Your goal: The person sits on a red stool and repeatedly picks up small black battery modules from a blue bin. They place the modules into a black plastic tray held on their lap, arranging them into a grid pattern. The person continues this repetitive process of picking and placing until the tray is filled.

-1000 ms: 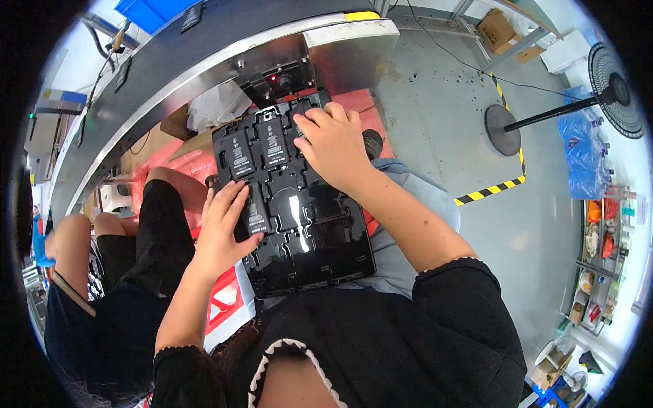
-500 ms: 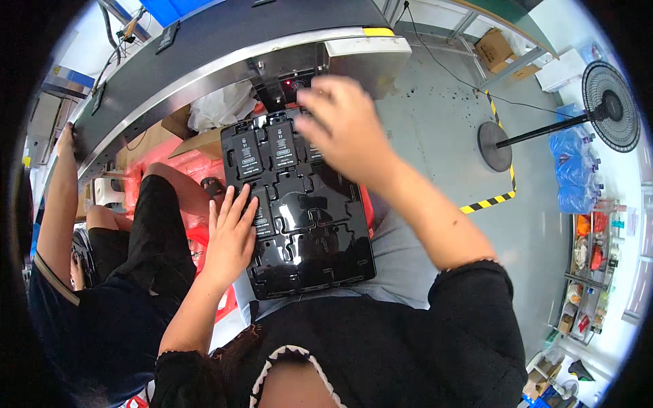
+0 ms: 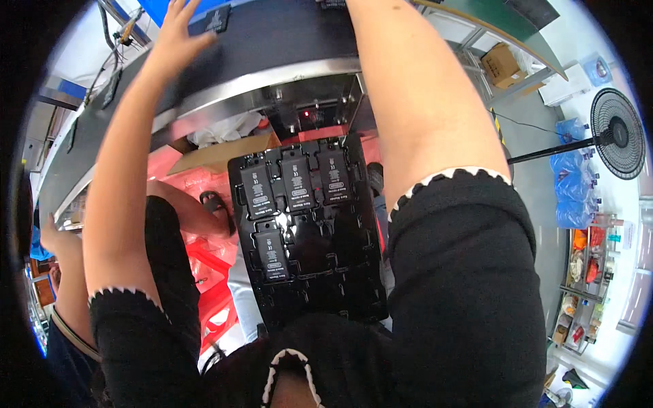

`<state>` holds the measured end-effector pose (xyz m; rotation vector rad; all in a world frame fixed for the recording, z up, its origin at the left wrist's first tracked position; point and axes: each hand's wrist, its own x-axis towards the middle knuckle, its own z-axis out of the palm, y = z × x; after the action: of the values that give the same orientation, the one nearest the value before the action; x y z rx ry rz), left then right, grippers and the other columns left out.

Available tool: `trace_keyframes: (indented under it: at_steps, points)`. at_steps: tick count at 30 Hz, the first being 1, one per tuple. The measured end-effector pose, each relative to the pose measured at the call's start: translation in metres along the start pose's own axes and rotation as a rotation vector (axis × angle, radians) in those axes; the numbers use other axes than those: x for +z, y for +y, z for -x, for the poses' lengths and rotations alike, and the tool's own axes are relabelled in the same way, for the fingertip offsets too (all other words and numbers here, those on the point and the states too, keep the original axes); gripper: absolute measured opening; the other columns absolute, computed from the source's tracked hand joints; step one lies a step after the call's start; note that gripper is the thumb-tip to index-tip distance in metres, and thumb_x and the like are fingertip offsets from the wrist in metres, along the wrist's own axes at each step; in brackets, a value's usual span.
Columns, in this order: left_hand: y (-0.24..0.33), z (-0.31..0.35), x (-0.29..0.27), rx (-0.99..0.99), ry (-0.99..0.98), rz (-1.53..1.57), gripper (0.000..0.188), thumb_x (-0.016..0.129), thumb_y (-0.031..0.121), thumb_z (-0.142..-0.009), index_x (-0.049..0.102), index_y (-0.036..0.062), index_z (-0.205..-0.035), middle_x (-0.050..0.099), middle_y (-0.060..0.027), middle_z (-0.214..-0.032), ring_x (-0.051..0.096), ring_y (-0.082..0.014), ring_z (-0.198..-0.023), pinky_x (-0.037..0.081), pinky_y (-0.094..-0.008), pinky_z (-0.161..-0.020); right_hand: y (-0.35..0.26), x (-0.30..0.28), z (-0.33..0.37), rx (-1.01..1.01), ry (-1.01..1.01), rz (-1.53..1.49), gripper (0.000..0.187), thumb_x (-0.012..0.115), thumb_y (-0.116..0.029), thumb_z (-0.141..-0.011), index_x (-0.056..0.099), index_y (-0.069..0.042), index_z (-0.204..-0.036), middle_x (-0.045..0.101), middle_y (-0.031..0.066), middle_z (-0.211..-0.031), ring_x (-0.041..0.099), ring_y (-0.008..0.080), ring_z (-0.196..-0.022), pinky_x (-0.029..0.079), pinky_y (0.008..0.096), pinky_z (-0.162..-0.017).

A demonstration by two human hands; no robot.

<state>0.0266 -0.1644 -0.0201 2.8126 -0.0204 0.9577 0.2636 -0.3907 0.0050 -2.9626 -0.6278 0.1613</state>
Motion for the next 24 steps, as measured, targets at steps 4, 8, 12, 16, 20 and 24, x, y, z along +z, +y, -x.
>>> trace_keyframes:
  at_steps: [4,8,12,16,20,24]
  points:
    - [-0.003,-0.051,0.002,-0.243,-0.587,0.277,0.093,0.079,0.029,-0.071,0.034,0.0142,-0.152,0.053,-0.0184,-0.138,0.052,-0.0288,-0.124,0.041,-0.0380,-0.104,0.010,-0.014,0.031,0.156,-0.017,-0.362,0.027,0.081,-0.022,-0.072,0.074,-0.001,-0.087,0.070,0.0157,-0.090,0.064,0.0283,-0.075,0.053,0.0444,-0.066]
    - [0.027,-0.063,0.003,-0.175,-0.632,0.318,0.093,0.083,0.031,-0.067,0.041,0.0019,-0.145,0.056,-0.0196,-0.132,0.062,-0.0250,-0.106,0.050,-0.0337,-0.091,0.013,-0.027,0.137,-0.105,0.152,-0.867,0.019,0.073,-0.016,-0.080,0.065,-0.003,-0.091,0.063,0.0053,-0.080,0.058,0.0176,-0.069,0.047,0.0332,-0.059]
    - [0.082,-0.024,-0.024,-0.005,-0.383,0.089,0.088,0.081,0.032,-0.064,0.047,-0.0058,-0.136,0.058,-0.0254,-0.122,0.058,-0.0328,-0.111,0.046,-0.0374,-0.098,0.011,-0.028,0.261,-0.196,0.053,-0.915,0.021,0.069,-0.020,-0.085,0.064,-0.003,-0.096,0.064,0.0033,-0.084,0.061,0.0170,-0.079,0.049,0.0297,-0.071]
    - [0.103,0.063,-0.059,0.375,-0.103,0.195,0.067,0.076,0.019,-0.074,0.053,0.0057,-0.136,0.053,-0.0160,-0.138,0.049,-0.0320,-0.129,0.040,-0.0397,-0.106,0.040,0.021,0.344,-0.299,-0.259,-0.940,0.019,0.073,-0.020,-0.086,0.071,-0.003,-0.095,0.067,0.0006,-0.079,0.061,0.0087,-0.076,0.048,0.0268,-0.070]
    - [0.194,0.162,-0.089,0.207,-0.492,0.418,0.092,0.081,0.018,-0.059,0.046,0.0073,-0.142,0.049,-0.0171,-0.133,0.045,-0.0357,-0.128,0.035,-0.0434,-0.109,0.060,0.092,0.390,-0.129,-0.493,-0.941,0.024,0.078,-0.018,-0.078,0.066,-0.001,-0.089,0.064,0.0034,-0.076,0.060,0.0129,-0.072,0.046,0.0319,-0.066]
    - [0.214,0.228,-0.074,0.124,-0.671,0.437,0.089,0.083,0.018,-0.060,0.046,0.0061,-0.140,0.048,-0.0171,-0.127,0.046,-0.0359,-0.123,0.032,-0.0474,-0.110,0.052,0.137,0.428,-0.331,0.073,-0.315,0.047,0.081,-0.022,-0.071,0.063,-0.001,-0.108,0.060,0.0113,-0.104,0.058,0.0270,-0.096,0.047,0.0385,-0.083]
